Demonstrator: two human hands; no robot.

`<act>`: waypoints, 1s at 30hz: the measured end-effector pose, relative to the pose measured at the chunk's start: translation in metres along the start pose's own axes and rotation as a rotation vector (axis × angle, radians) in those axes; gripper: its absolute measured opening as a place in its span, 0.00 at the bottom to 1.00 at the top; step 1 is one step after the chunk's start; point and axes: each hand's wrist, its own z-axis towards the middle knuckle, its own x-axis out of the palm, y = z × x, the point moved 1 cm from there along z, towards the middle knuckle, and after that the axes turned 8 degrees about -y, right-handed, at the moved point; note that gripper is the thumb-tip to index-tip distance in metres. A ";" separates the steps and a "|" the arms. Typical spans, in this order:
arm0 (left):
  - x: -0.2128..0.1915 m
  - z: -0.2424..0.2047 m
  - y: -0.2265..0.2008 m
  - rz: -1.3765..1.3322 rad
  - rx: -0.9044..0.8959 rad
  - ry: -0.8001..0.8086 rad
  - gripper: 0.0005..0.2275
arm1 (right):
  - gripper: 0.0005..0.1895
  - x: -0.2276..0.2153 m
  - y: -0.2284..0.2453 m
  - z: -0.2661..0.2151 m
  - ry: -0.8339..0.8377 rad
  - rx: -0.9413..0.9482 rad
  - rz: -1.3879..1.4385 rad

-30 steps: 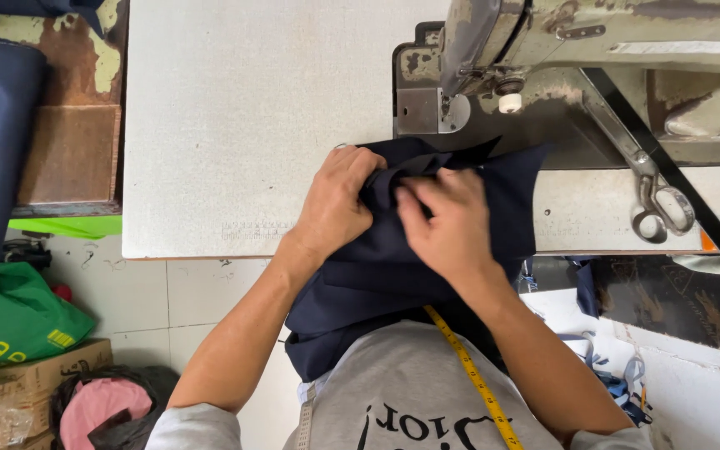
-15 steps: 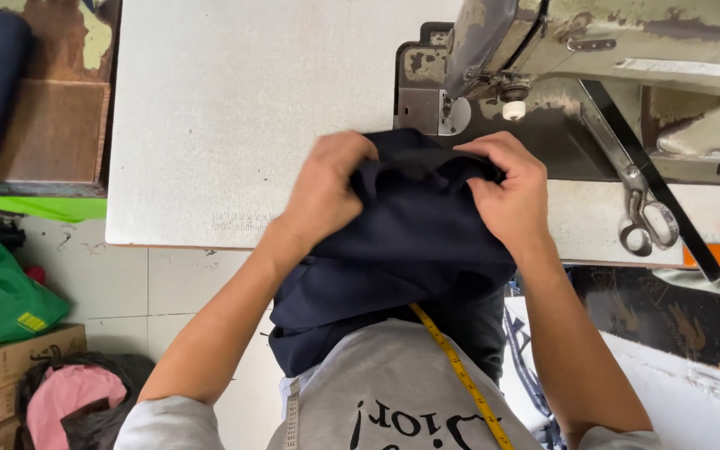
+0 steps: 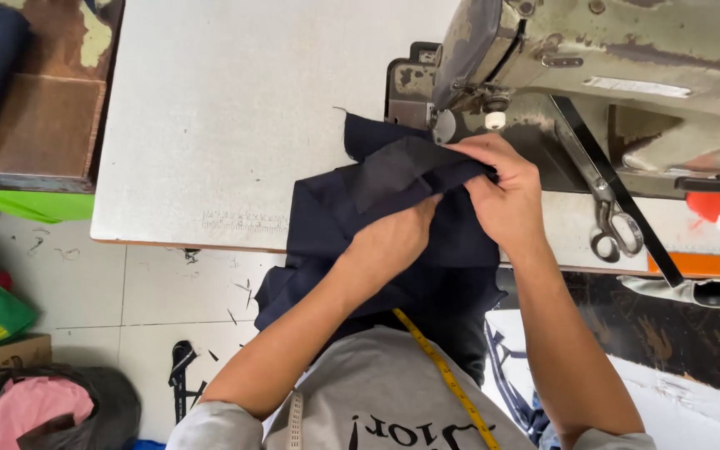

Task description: Trimming excess fabric scraps from a garment piece using tailor scissors at a sewing workstation.

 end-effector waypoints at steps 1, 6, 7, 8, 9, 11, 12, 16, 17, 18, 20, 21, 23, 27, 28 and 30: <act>-0.008 0.008 0.005 0.045 -0.028 -0.031 0.15 | 0.15 0.000 -0.002 0.001 0.000 -0.047 0.029; -0.054 0.040 0.029 0.215 -0.140 -0.153 0.13 | 0.10 -0.002 -0.003 0.003 0.034 -0.109 0.097; -0.064 0.046 0.035 0.274 -0.182 -0.196 0.13 | 0.10 -0.003 -0.003 0.004 0.056 -0.106 0.079; -0.073 0.051 0.042 0.333 -0.224 -0.239 0.13 | 0.11 -0.003 -0.002 0.005 0.078 -0.102 0.061; -0.083 0.055 0.046 0.333 -0.224 -0.244 0.13 | 0.11 -0.005 -0.002 0.006 0.077 -0.105 0.059; -0.104 0.063 0.056 0.455 -0.303 -0.335 0.15 | 0.15 -0.009 -0.003 0.009 0.085 -0.088 0.037; -0.099 0.062 0.062 0.455 -0.301 -0.338 0.15 | 0.15 -0.010 0.003 0.011 0.082 -0.089 0.035; -0.064 0.057 0.067 0.218 -0.100 -0.310 0.15 | 0.25 -0.007 0.013 0.016 0.215 -0.003 -0.022; -0.051 0.057 0.067 -0.180 -0.208 -0.287 0.18 | 0.22 -0.005 0.011 0.019 0.237 0.029 -0.036; -0.057 0.053 0.079 -0.176 -0.208 -0.289 0.18 | 0.22 -0.007 0.004 0.021 0.238 0.025 -0.035; -0.064 0.043 0.104 -0.684 -0.389 0.243 0.17 | 0.14 -0.010 -0.012 0.022 0.261 0.016 -0.107; -0.067 0.033 0.111 -0.685 -0.392 0.247 0.17 | 0.14 -0.010 -0.010 0.022 0.264 0.020 -0.105; -0.080 0.016 0.130 -0.683 -0.311 -0.355 0.06 | 0.09 -0.011 -0.007 0.026 0.265 -0.008 -0.140; -0.090 -0.002 0.170 -0.507 -0.333 -0.194 0.29 | 0.07 -0.013 0.009 0.024 0.278 0.146 -0.242; -0.075 -0.008 0.174 -0.654 -0.448 -0.039 0.38 | 0.06 -0.014 0.013 0.021 0.263 0.128 -0.188; -0.064 -0.006 0.183 -0.781 -0.547 0.104 0.47 | 0.07 -0.013 0.015 0.023 0.235 0.087 -0.127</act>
